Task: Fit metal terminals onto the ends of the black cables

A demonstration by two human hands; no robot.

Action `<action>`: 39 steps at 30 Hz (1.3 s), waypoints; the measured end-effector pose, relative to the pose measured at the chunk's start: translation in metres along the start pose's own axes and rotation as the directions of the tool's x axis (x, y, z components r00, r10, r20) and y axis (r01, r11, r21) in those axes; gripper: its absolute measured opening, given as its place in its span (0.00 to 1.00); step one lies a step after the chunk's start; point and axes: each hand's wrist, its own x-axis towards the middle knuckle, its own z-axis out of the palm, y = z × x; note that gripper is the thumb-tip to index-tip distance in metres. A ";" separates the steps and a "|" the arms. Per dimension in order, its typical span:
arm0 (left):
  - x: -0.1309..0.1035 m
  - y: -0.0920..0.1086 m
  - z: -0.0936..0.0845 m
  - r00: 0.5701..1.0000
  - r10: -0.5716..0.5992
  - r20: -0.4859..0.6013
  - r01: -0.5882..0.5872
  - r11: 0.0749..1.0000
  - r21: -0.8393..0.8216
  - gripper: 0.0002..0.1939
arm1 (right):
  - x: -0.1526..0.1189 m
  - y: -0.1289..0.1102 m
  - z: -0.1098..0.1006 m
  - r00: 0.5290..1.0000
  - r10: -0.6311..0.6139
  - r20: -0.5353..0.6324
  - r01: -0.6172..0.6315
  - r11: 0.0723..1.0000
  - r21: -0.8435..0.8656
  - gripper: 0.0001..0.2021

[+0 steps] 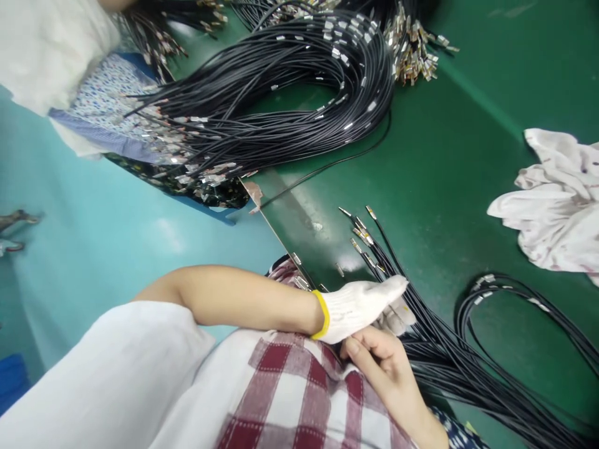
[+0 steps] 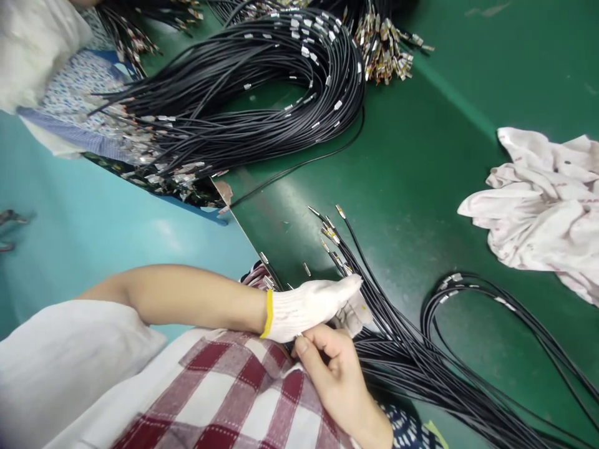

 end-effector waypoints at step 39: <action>-0.028 0.027 -0.098 0.502 0.832 0.237 0.126 -0.341 0.931 0.06 | 0.076 0.002 -0.032 0.863 -0.456 -0.216 -0.111 0.246 -0.963 0.06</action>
